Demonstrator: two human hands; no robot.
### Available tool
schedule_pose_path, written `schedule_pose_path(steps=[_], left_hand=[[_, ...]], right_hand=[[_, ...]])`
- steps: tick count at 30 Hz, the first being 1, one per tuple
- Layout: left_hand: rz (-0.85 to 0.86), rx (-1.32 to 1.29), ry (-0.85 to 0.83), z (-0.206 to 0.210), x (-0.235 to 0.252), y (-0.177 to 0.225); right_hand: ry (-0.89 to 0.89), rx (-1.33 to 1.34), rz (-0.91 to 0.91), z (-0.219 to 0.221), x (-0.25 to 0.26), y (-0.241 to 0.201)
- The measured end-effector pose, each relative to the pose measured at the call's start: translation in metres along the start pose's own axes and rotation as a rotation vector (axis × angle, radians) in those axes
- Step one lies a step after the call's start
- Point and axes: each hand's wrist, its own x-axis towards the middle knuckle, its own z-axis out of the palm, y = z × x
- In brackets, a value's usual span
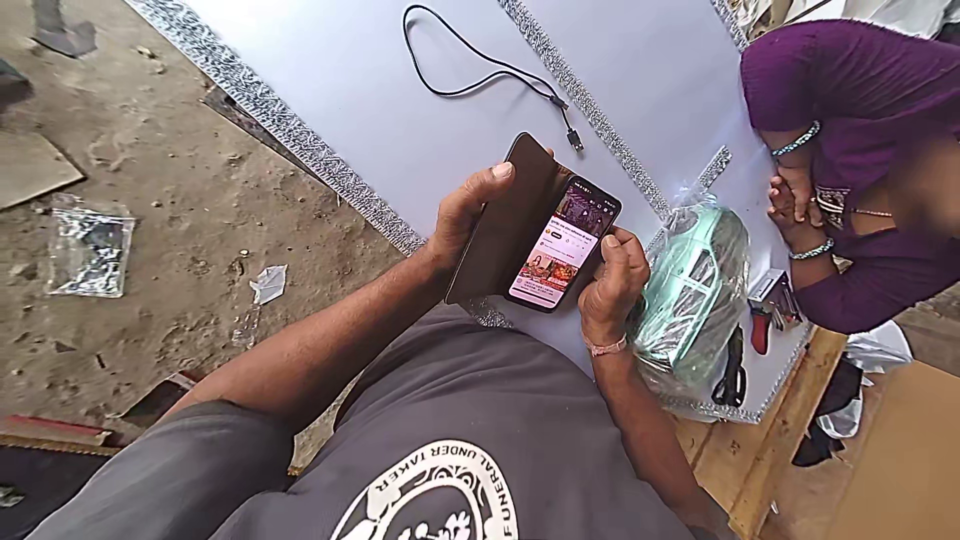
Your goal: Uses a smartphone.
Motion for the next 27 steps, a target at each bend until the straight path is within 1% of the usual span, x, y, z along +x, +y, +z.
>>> schedule_pose_path(steps=[1,2,4,6,7,8,9,10,11,12,14,15,16,17,19,20,21,24,25,26,27], left_hand=[[-0.012,0.015,0.041,0.008,-0.001,0.003],[-0.008,0.001,0.028,0.005,-0.002,0.001],[0.034,-0.050,-0.074,-0.022,0.004,-0.008],[0.064,-0.068,-0.125,-0.038,0.009,-0.014],[0.072,-0.089,-0.181,-0.046,0.011,-0.016],[0.070,-0.134,-0.294,-0.057,0.012,-0.018],[0.057,-0.159,-0.340,-0.058,0.012,-0.018],[0.035,-0.155,-0.285,-0.049,0.008,-0.015],[0.019,-0.109,-0.156,-0.032,0.003,-0.012],[0.014,-0.106,-0.107,-0.028,0.003,-0.011],[0.046,-0.156,-0.344,-0.061,0.012,-0.017],[0.055,-0.150,-0.351,-0.065,0.013,-0.019],[0.053,-0.127,-0.301,-0.058,0.011,-0.018],[0.049,-0.078,-0.179,-0.042,0.007,-0.015],[0.023,-0.035,-0.041,-0.013,0.003,-0.006],[0.003,0.007,0.055,0.008,0.001,0.000],[-0.009,0.031,0.101,0.021,0.000,0.004],[-0.017,0.025,0.128,0.033,0.000,0.008],[-0.030,0.041,0.172,0.038,0.001,0.010],[-0.028,0.043,0.178,0.034,0.001,0.008],[-0.003,0.024,0.108,0.017,0.002,0.003]], right_hand=[[-0.001,0.000,-0.008,0.000,-0.001,0.001],[-0.008,-0.004,-0.018,0.000,-0.002,0.001],[-0.015,-0.017,-0.040,-0.001,-0.002,0.002],[-0.016,-0.026,-0.051,0.000,-0.003,0.002],[-0.016,-0.026,-0.052,-0.001,-0.004,0.002],[-0.015,-0.024,-0.053,-0.001,-0.004,0.003],[-0.013,-0.022,-0.056,-0.002,-0.004,0.003],[-0.012,-0.023,-0.060,-0.002,-0.004,0.003],[-0.011,-0.022,-0.064,-0.002,-0.004,0.004],[-0.011,-0.019,-0.066,-0.002,-0.004,0.004],[-0.013,-0.014,-0.068,-0.003,-0.004,0.005],[-0.014,-0.012,-0.068,-0.003,-0.004,0.005],[-0.016,-0.013,-0.070,-0.004,-0.004,0.006],[-0.016,-0.015,-0.073,-0.004,-0.004,0.005],[-0.021,-0.013,-0.073,-0.003,-0.003,0.005],[-0.026,-0.016,-0.069,-0.003,-0.004,0.005],[-0.026,-0.026,-0.067,-0.004,-0.004,0.005],[-0.008,-0.069,-0.083,-0.004,-0.004,0.006],[0.000,-0.080,-0.088,-0.003,-0.005,0.006],[0.007,-0.093,-0.091,-0.003,-0.005,0.006],[0.012,-0.103,-0.095,-0.003,-0.005,0.007]])
